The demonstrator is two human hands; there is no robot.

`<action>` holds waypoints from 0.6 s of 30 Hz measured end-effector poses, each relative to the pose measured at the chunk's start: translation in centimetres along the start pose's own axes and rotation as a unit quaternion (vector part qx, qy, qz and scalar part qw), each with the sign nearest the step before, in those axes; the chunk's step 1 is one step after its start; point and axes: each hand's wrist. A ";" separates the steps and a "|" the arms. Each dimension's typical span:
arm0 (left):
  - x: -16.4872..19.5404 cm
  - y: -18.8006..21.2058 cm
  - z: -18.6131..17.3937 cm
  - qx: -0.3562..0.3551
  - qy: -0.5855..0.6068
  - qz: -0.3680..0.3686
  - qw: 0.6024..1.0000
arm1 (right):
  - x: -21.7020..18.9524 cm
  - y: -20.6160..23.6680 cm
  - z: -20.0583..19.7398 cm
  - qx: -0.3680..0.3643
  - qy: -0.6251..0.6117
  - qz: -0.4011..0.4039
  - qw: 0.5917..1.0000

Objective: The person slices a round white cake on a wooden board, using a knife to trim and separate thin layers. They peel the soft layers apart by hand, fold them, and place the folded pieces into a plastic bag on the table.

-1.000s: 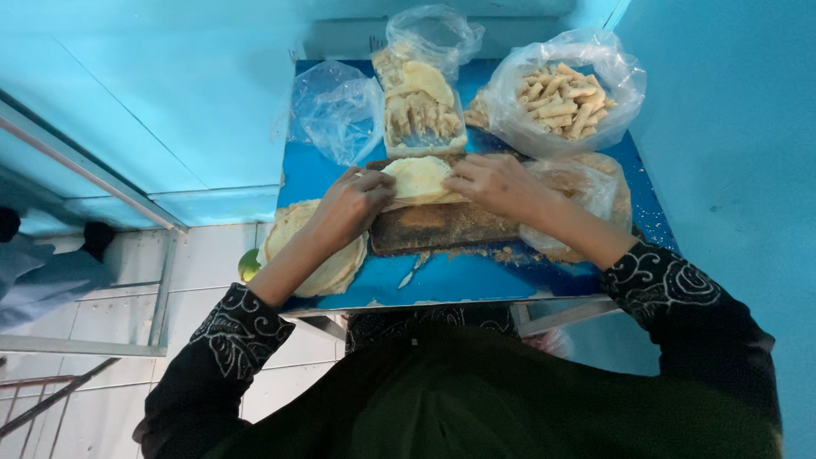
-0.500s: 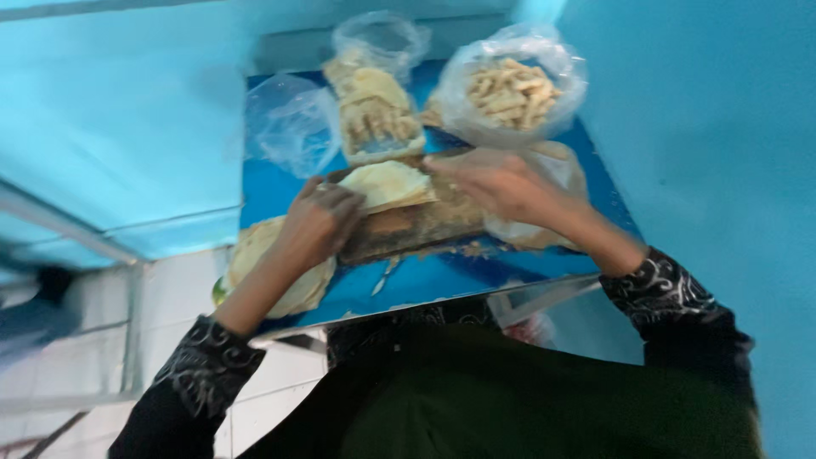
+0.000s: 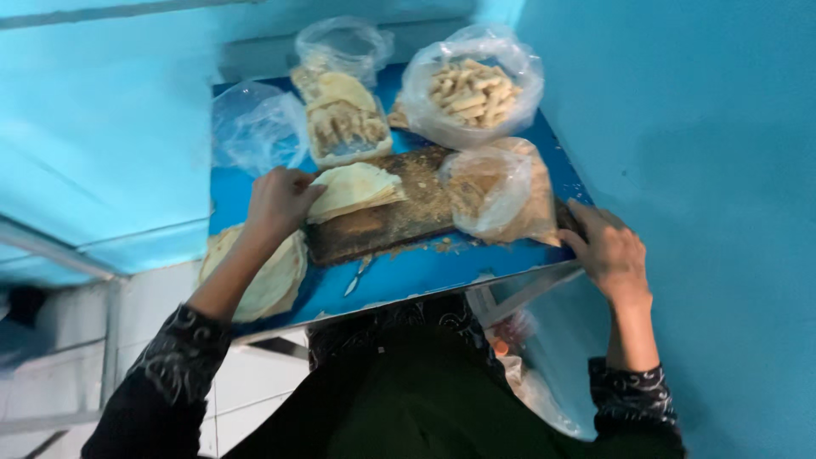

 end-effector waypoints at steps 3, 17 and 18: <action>-0.7 -0.9 0.3 -0.037 0.004 -0.023 0.999 | 1.4 0.8 2.3 0.053 0.000 0.021 0.998; 1.3 -3.8 0.9 -0.112 -0.096 -0.129 0.981 | 1.2 2.1 2.5 0.119 -0.428 0.174 0.879; 1.5 -3.9 0.9 -0.127 -0.113 -0.148 0.974 | 1.1 2.1 2.3 0.125 -0.454 0.170 0.865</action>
Point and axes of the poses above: each hand's wrist, its own y-axis away from the middle knuckle, its own z-axis out of the palm, x = y × z, and after that the axes turned 7 degrees about y, right-handed
